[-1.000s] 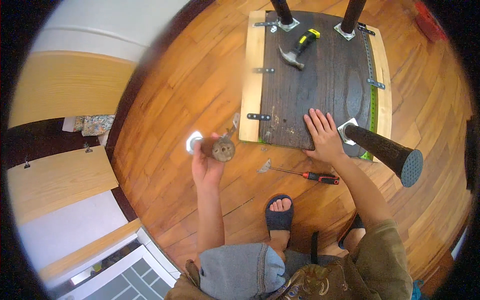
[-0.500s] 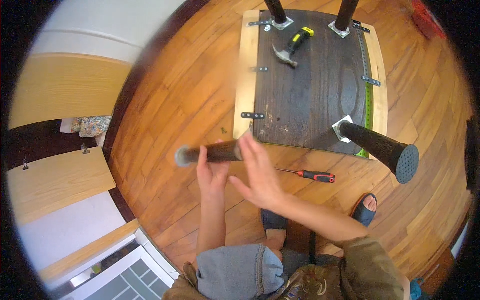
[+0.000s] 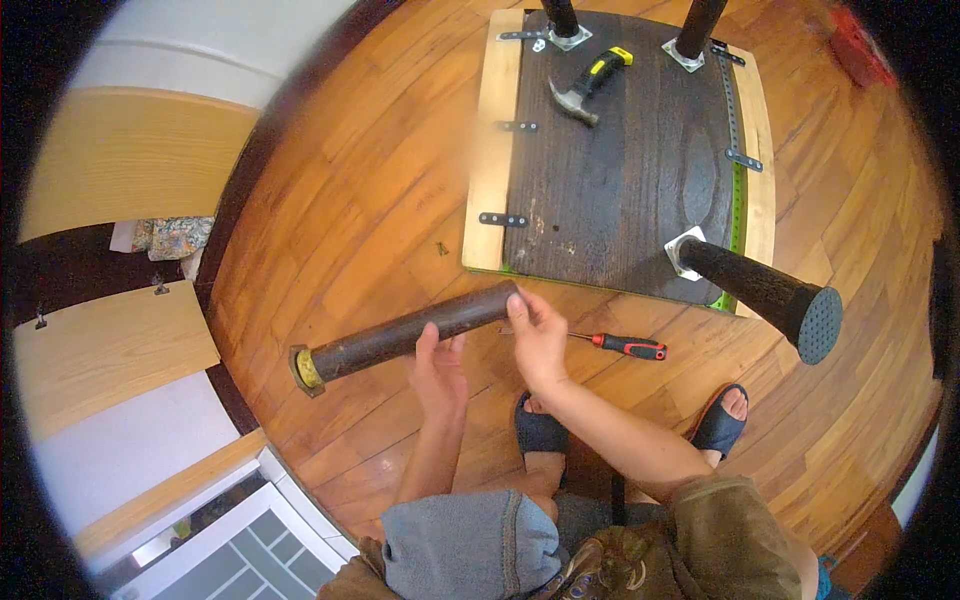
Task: The person unscrews metal brackets and legs from a wooden tabletop using a screwdriver and removes them by hand.
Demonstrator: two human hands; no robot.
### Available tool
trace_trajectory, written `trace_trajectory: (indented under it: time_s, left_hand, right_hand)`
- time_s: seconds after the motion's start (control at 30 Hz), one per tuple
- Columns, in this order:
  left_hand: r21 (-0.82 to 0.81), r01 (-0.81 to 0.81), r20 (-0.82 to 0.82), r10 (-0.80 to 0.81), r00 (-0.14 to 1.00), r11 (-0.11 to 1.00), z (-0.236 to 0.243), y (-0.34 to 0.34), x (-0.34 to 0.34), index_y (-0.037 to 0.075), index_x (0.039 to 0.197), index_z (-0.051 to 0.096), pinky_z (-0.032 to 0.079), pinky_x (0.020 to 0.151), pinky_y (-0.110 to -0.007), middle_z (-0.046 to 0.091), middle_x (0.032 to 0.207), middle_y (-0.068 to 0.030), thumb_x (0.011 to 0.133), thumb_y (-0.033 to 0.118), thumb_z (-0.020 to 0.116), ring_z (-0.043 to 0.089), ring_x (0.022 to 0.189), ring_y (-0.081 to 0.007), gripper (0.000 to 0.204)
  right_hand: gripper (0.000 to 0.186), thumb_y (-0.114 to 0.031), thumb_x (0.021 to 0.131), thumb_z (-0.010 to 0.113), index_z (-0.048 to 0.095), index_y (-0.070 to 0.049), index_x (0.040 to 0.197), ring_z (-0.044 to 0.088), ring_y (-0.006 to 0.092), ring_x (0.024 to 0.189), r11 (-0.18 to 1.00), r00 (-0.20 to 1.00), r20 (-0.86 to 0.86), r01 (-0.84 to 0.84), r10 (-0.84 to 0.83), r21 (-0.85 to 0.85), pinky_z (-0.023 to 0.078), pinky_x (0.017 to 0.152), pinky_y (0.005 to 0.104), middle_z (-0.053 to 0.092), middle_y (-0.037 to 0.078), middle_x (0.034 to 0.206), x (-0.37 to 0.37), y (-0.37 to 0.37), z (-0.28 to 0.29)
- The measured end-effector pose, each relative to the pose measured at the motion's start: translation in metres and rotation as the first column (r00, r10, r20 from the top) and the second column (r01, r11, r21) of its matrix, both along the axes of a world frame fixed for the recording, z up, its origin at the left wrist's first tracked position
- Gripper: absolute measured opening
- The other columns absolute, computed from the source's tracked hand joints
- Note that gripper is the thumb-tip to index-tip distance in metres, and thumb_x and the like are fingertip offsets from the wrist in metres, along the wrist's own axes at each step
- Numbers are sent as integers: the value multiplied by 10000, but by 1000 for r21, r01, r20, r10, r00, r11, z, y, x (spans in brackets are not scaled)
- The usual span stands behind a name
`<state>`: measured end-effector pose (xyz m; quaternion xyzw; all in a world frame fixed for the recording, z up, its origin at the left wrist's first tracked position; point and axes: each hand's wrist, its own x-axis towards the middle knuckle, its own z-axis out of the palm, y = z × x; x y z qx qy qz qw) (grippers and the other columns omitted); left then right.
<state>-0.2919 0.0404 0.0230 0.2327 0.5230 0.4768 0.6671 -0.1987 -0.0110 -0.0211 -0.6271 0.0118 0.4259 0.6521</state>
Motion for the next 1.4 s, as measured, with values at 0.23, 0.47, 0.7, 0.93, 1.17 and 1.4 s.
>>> trace_trajectory:
  time_s: [0.23,0.47,0.7,0.93,1.17,1.4]
  left_hand:
    - [275,387,-426,-249,870,880,16,28,27,20,1156,498,418,922,-313,565,1124,-109,773,-42,608,525,1056,-181,403]
    - [314,542,-152,-522,839,779,1,76,21,17,1130,497,391,986,-427,560,1158,-149,681,19,618,524,1117,-292,466]
    - [-54,456,206,-437,876,888,-24,124,1,38,1117,525,368,1005,-436,561,1163,-144,696,140,614,492,1143,-307,442]
    - [-120,462,261,-421,869,879,-45,132,3,28,1074,554,350,1031,-462,570,1142,-144,697,171,618,490,1138,-311,408]
    - [-88,544,78,-539,839,834,-7,137,27,23,1091,542,384,1008,-464,566,1136,-143,739,131,616,518,1109,-301,376]
    - [-52,626,-681,-486,547,778,30,88,86,85,1081,532,493,728,-276,564,945,-19,745,97,691,565,845,-134,372]
  right_hand:
    - [232,-204,913,575,628,21,930,531,67,641,997,976,-207,80,-74,19,442,575,211,604,18,781,35,20,-16]
    - [242,-55,867,601,541,65,1068,625,150,771,981,929,-363,133,-73,144,528,639,249,617,97,875,44,16,-14]
    - [266,-85,827,666,538,54,1014,633,159,763,973,803,-595,160,-30,168,537,660,241,630,127,878,40,29,1]
    - [239,-151,832,676,556,38,915,641,165,652,967,770,-637,184,-32,175,533,563,238,637,108,811,35,41,-3]
    - [321,-289,886,607,574,31,888,654,200,725,972,702,-712,174,-11,157,552,636,278,639,136,834,38,48,-6]
    - [487,-405,906,532,484,54,1062,640,287,841,949,534,-846,263,7,174,552,717,354,616,208,942,35,42,-39]
